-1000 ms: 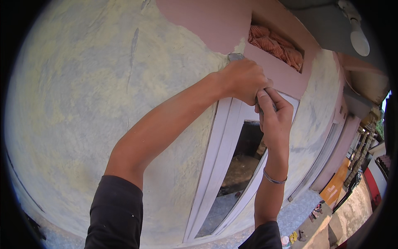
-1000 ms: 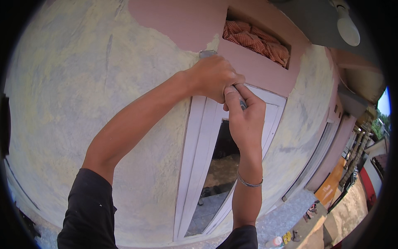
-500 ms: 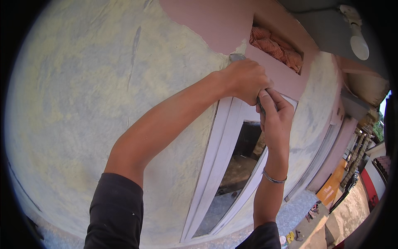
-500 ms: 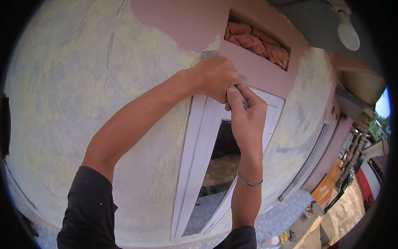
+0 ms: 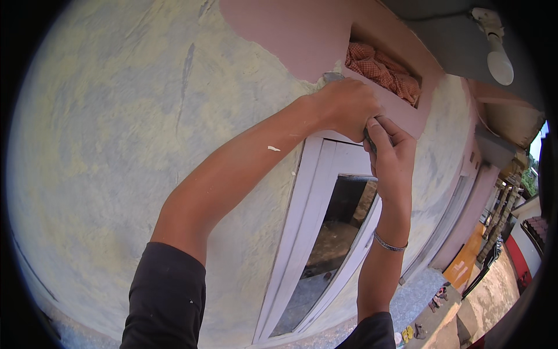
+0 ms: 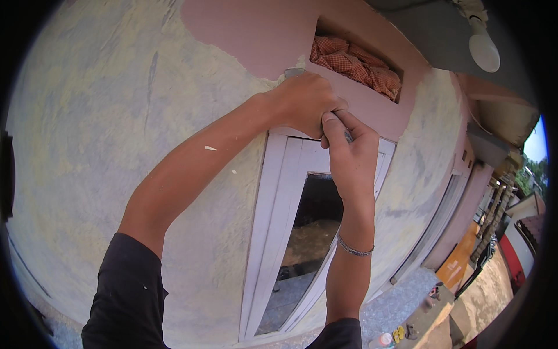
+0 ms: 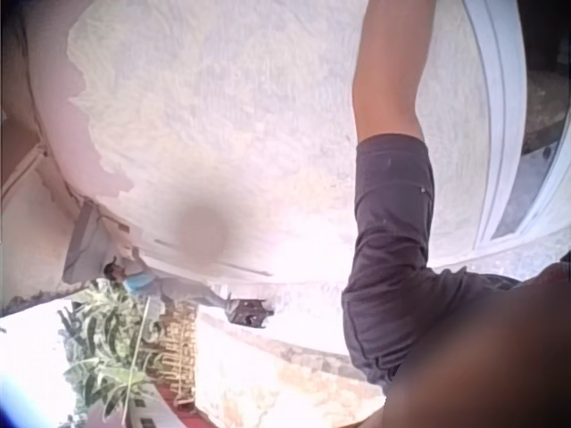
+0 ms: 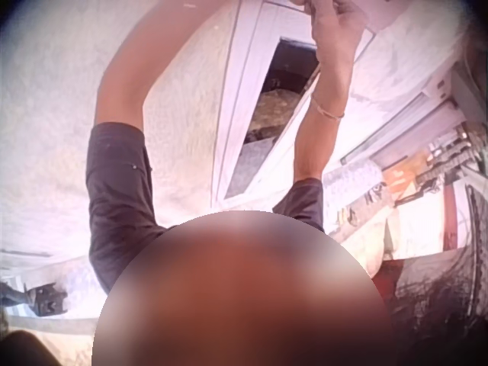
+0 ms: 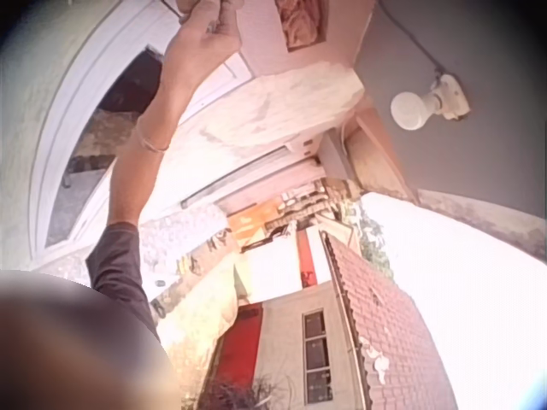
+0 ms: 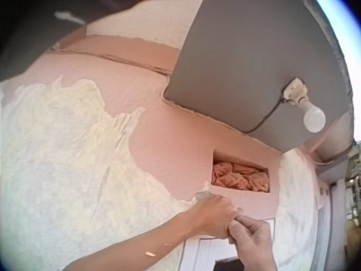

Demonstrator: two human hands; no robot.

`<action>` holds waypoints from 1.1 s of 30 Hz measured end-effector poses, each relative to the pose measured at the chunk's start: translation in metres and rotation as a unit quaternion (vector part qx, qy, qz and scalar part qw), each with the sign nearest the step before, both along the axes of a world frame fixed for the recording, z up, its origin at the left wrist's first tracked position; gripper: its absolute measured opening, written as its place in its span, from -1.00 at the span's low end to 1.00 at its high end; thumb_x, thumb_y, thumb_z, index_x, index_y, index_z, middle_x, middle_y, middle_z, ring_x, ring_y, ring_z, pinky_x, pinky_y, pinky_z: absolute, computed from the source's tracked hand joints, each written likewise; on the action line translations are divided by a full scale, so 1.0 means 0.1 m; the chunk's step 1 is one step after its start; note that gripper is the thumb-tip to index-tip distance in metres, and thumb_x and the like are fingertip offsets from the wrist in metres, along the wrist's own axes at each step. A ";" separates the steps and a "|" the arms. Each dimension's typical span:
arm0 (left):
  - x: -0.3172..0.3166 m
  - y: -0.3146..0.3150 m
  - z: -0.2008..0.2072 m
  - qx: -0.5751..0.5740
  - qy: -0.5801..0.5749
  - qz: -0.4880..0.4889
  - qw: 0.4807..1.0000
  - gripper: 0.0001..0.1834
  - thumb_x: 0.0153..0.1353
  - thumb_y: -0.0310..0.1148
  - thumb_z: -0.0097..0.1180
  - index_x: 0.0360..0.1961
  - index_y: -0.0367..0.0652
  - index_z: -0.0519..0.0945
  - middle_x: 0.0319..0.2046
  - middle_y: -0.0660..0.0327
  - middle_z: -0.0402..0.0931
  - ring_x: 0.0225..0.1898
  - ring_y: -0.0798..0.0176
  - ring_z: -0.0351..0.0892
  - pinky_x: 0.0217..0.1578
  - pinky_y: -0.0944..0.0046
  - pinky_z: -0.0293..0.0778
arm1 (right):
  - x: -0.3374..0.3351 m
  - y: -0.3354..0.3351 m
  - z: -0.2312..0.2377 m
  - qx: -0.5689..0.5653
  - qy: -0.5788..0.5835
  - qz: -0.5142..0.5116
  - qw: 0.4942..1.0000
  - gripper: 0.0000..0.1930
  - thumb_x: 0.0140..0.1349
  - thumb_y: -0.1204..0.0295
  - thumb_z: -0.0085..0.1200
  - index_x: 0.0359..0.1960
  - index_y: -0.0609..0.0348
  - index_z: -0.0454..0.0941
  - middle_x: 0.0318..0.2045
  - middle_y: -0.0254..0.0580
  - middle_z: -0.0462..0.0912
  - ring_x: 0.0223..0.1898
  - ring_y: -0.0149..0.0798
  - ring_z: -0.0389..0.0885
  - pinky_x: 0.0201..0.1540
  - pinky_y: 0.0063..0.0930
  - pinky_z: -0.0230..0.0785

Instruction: The person uses a putty knife to apply and smooth a light-colored plaster-like material onto an exterior wall around a white window frame. The person repeatedly spreads and levels the material along the top and side edges of the window, working in small sections.

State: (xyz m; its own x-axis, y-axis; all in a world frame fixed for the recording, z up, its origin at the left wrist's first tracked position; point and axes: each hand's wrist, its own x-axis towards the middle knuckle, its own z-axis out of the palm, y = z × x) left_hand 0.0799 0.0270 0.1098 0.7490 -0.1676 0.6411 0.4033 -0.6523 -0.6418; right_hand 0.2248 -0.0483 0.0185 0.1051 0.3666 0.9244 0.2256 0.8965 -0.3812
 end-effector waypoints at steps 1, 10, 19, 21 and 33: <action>0.00 0.00 0.00 -0.030 0.013 0.016 0.999 -0.70 -0.29 -0.29 0.52 -0.44 -0.09 0.77 -0.58 0.12 0.70 -0.48 -0.07 0.71 -0.42 -0.02 0.60 | 0.00 0.00 0.01 -0.041 -0.011 -0.019 0.999 -0.65 0.49 0.29 0.17 -0.12 0.43 0.79 -0.55 -0.36 0.57 -0.43 -0.50 0.44 -0.31 -0.51 0.29; -0.01 0.01 0.09 -0.031 0.019 0.059 0.998 -0.67 -0.31 -0.29 0.52 -0.42 -0.13 0.78 -0.57 0.09 0.70 -0.45 -0.09 0.72 -0.39 -0.01 0.62 | -0.02 -0.01 0.11 -0.033 -0.021 -0.027 0.999 -0.65 0.49 0.30 0.17 -0.11 0.46 0.79 -0.55 -0.34 0.56 -0.44 -0.50 0.44 -0.35 -0.51 0.31; 0.02 -0.04 0.11 -0.031 0.028 0.081 0.996 -0.73 -0.18 -0.21 0.49 -0.47 -0.13 0.77 -0.50 0.03 0.72 -0.35 -0.12 0.78 -0.30 -0.06 0.67 | 0.01 0.01 0.15 -0.084 -0.021 -0.042 0.995 -0.67 0.47 0.31 0.16 -0.16 0.42 0.78 -0.55 -0.35 0.56 -0.44 -0.52 0.43 -0.36 -0.53 0.28; 0.04 -0.06 0.17 -0.014 0.010 0.059 0.998 -0.73 -0.18 -0.21 0.49 -0.46 -0.13 0.77 -0.49 0.02 0.73 -0.34 -0.12 0.78 -0.29 -0.07 0.67 | 0.02 0.02 0.19 -0.023 -0.015 -0.033 0.999 -0.65 0.48 0.29 0.16 -0.18 0.42 0.78 -0.56 -0.35 0.56 -0.45 -0.51 0.42 -0.37 -0.52 0.28; 0.09 0.13 0.14 0.011 -0.021 -0.050 0.998 -0.75 -0.28 -0.28 0.46 -0.50 -0.10 0.75 -0.57 0.10 0.69 -0.45 -0.09 0.73 -0.41 -0.03 0.61 | 0.06 0.05 0.19 -0.034 -0.020 -0.046 0.998 -0.66 0.50 0.29 0.16 -0.11 0.39 0.79 -0.53 -0.39 0.54 -0.47 -0.54 0.38 -0.41 -0.53 0.22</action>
